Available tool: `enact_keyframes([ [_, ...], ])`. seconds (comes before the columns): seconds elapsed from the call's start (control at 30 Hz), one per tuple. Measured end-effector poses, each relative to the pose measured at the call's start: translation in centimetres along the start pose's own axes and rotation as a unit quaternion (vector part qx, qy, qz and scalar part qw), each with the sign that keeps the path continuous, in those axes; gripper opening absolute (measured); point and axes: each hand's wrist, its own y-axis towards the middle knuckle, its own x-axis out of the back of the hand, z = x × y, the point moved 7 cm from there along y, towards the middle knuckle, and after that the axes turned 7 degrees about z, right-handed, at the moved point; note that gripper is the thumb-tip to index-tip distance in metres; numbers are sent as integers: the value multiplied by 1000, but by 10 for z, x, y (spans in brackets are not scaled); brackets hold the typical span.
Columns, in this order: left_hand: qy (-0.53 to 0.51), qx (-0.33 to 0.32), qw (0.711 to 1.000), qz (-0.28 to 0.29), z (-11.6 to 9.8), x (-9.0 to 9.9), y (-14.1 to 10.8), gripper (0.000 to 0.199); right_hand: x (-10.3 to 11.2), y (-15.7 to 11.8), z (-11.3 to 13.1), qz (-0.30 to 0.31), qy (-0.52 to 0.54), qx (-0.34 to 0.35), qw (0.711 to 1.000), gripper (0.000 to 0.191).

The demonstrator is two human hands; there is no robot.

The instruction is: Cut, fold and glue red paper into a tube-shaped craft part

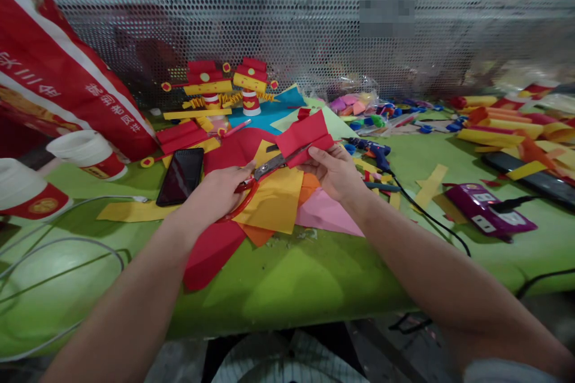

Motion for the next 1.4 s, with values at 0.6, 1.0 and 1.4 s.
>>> enact_keyframes([
  [0.6, -51, 13, 998, 28, -4, -7, 2, 57, -2, -2, -2, 5, -10, -8, 1000, 29],
  [1.0, -25, 25, 998, 55, -7, -9, 2, 57, -6, -4, -6, 12, -13, -22, 1000, 31],
  [1.4, 3, 23, 999, 32, -6, -4, 1, 57, -4, -4, -8, 7, -32, -25, 999, 31],
])
